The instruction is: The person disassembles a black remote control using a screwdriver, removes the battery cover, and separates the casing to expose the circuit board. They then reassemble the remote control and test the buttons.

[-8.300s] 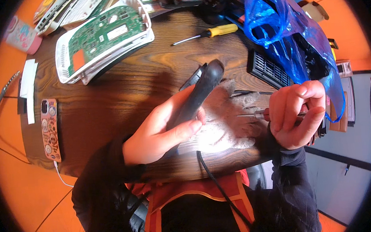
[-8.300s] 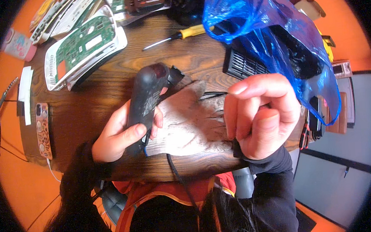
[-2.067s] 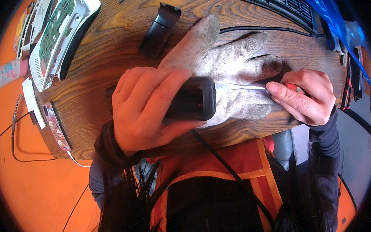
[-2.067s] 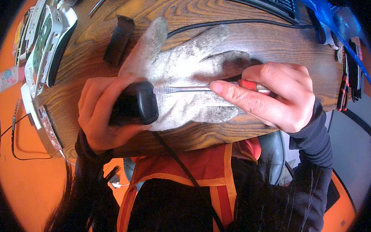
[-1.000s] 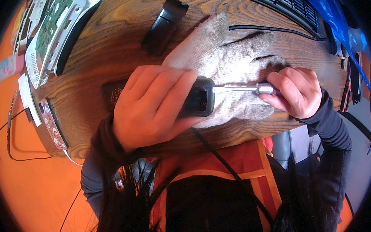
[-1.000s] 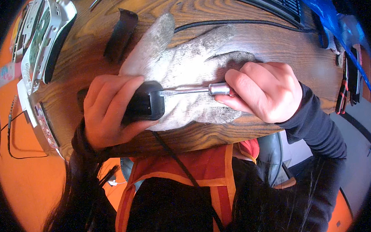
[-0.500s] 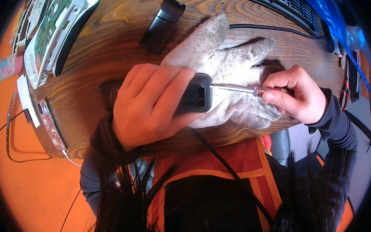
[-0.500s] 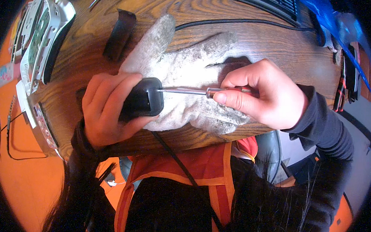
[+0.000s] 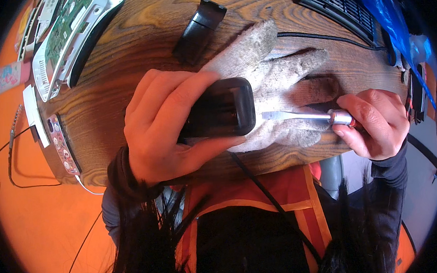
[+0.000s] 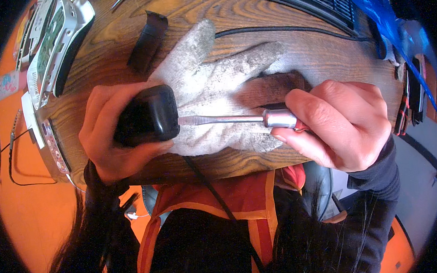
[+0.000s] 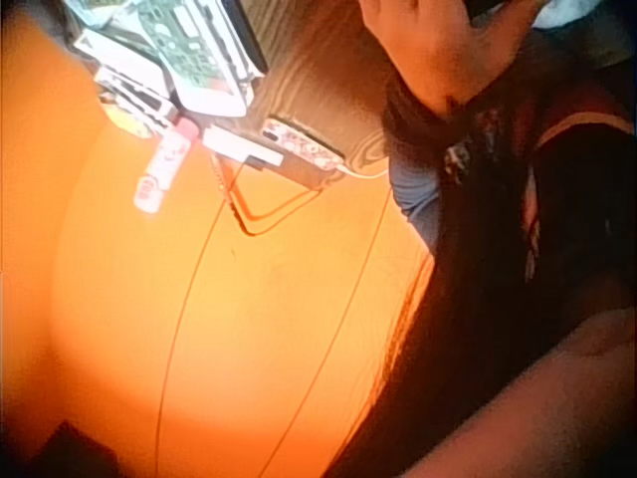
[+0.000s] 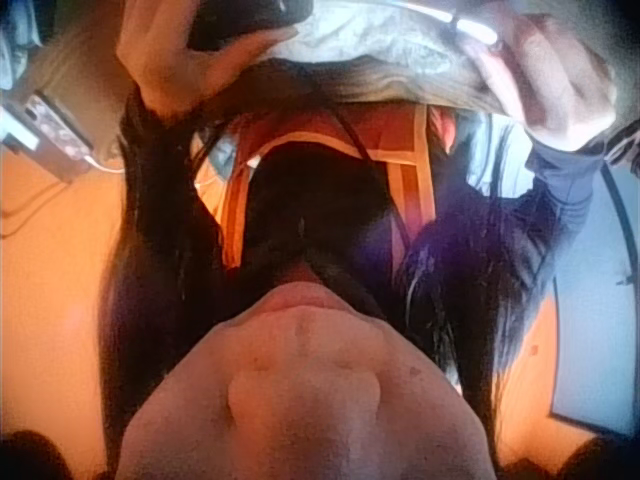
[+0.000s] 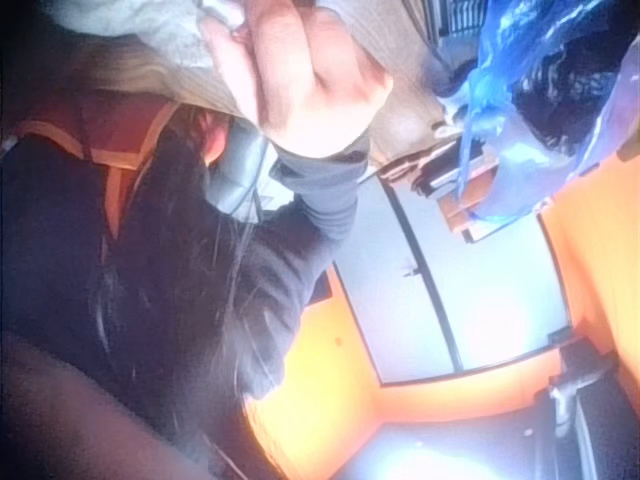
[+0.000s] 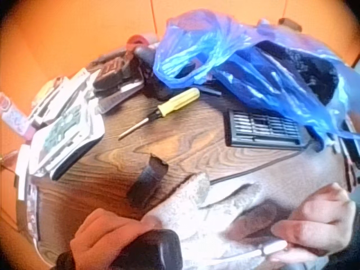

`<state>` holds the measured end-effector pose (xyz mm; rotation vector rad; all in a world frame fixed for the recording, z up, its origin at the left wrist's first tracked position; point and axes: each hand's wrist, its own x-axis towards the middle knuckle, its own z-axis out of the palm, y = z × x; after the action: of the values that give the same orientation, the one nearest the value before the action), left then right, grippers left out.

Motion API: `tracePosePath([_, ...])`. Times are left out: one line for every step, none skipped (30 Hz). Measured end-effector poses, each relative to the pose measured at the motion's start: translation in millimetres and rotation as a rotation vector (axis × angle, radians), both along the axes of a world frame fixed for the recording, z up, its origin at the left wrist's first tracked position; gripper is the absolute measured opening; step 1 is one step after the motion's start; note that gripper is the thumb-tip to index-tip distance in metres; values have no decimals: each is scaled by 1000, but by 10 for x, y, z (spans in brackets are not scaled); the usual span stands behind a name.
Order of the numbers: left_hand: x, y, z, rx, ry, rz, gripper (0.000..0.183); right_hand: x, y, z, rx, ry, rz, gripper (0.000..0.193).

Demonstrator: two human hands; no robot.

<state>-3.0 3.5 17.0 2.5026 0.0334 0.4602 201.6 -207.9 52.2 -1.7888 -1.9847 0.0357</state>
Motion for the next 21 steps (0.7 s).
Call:
tracePosePath([1,-6,-5,0,-7,-3,58,-11,1,-7,-7,8,3,27])
tracePosePath([2,-8,-9,0,-12,2,58,-17,6,-16,-13,16,6,27])
tracePosePath([4,-9,-13,-6,-23,-7,58,-23,11,-19,-14,31,-1,26])
tracePosePath([10,-11,-20,-12,-33,-10,58,-30,18,-24,-18,16,16,26])
tracePosePath([14,-10,-24,-18,-43,-12,58,-32,25,-26,-15,7,22,26])
tracePosePath([23,-9,-33,-10,-62,-21,58,-35,31,-26,-11,-4,27,26])
tracePosePath([31,-10,-41,-3,-80,-29,59,-37,36,-28,-16,-9,30,26])
tracePosePath([36,-12,-45,4,-97,-36,59,-39,40,-32,-21,-13,33,25])
tracePosePath([41,-17,-50,3,-87,-50,58,-43,43,-38,-22,-27,35,25])
tracePosePath([42,-23,-52,1,-77,-64,58,-46,47,-54,-6,-55,51,25])
tracePosePath([43,-29,-56,11,-61,-71,57,-53,50,-75,15,-92,66,25])
tracePosePath([47,-33,-64,4,-69,-71,57,-57,56,-102,26,-111,73,25])
tracePosePath([49,-35,-70,9,-72,-65,56,-59,60,-130,38,-129,80,25])
tracePosePath([52,-35,-79,15,-75,-60,56,-59,66,-162,42,-130,79,25])
tracePosePath([53,-32,-88,22,-73,-59,56,-54,69,-191,46,-130,77,25])
tracePosePath([51,-28,-93,28,-71,-57,56,-47,68,-212,23,-116,77,24])
tracePosePath([51,-22,-103,36,-69,-56,56,-33,68,-235,-28,-38,83,25])
tracePosePath([47,-12,-107,42,-70,-54,56,-14,69,-256,-81,40,89,26])
tracePosePath([42,-5,-113,47,-69,-53,56,0,65,-275,-124,128,81,27])
tracePosePath([41,-1,-123,50,-69,-40,56,-3,60,-300,-143,200,72,27])
tracePosePath([38,1,-130,53,-56,-61,56,-7,52,-318,-172,224,66,27])
